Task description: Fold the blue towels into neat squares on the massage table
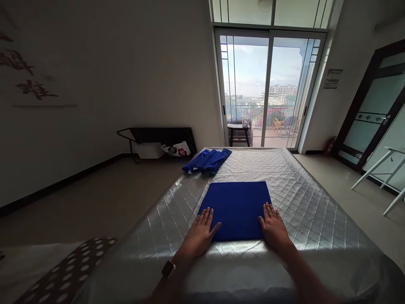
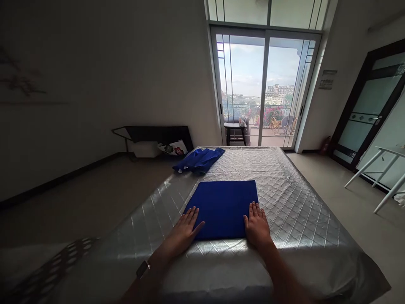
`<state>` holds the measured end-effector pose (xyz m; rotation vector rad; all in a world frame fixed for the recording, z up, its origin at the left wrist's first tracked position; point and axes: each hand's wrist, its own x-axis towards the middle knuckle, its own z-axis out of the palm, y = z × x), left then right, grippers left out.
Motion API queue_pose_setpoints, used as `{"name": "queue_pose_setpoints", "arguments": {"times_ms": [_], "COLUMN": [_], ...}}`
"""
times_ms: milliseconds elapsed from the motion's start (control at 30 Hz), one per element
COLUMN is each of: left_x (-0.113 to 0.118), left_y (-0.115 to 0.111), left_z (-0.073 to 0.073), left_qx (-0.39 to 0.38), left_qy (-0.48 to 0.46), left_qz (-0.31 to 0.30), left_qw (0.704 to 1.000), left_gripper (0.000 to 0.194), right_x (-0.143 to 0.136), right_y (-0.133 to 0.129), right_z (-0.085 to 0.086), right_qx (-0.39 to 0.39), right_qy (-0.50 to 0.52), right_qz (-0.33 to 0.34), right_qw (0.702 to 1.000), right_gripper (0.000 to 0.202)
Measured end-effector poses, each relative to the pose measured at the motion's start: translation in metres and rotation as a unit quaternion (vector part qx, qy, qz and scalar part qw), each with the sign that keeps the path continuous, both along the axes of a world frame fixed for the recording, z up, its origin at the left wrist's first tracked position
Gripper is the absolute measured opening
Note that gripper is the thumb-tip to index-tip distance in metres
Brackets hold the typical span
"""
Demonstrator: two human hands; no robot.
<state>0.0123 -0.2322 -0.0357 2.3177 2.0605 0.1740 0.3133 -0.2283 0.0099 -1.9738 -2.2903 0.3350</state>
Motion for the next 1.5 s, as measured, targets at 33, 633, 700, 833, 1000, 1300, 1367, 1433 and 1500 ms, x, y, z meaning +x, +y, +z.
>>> {"name": "queue_pose_setpoints", "arguments": {"times_ms": [33,633,700,833,1000,1300,1367,1433,1500], "left_x": [-0.005,0.005,0.005,-0.004,0.005,0.157,0.167,0.163,0.146], "left_y": [-0.002,-0.006,-0.005,-0.004,0.005,0.074,0.085,0.089,0.089], "left_z": [-0.003,-0.009,-0.011,-0.012,0.007,0.054,0.05,0.044,0.04], "left_qx": [0.005,0.058,0.065,0.037,-0.017,0.008,0.003,0.005,0.012], "left_qy": [0.001,-0.047,-0.041,-0.034,-0.034,-0.053,-0.059,-0.066,-0.069], "left_qz": [-0.001,-0.01,-0.01,-0.004,0.028,-0.215,-0.202,-0.17,-0.141], "left_qw": [1.0,0.997,0.997,0.999,0.999,0.975,0.978,0.983,0.988], "left_gripper": [0.084,0.086,0.084,0.085,0.087,0.067,0.067,0.068,0.068], "right_x": [0.001,-0.003,-0.008,-0.012,-0.012,-0.006,-0.005,-0.005,-0.007], "right_y": [0.0,0.037,0.051,0.069,0.069,0.069,0.07,0.07,0.071], "right_z": [0.0,0.038,0.038,0.023,0.009,0.006,0.004,0.003,0.005], "right_qx": [-0.001,0.002,0.005,0.013,0.022,0.027,0.027,0.025,0.025], "right_qy": [-0.002,-0.072,-0.062,-0.043,-0.015,-0.029,-0.036,-0.035,-0.024], "right_qz": [-0.001,0.011,0.008,-0.021,-0.027,-0.003,0.002,-0.005,-0.017], "right_qw": [1.0,0.997,0.998,0.999,0.999,0.999,0.999,0.999,0.999], "right_gripper": [0.064,0.065,0.065,0.065,0.065,0.061,0.06,0.06,0.061]}}
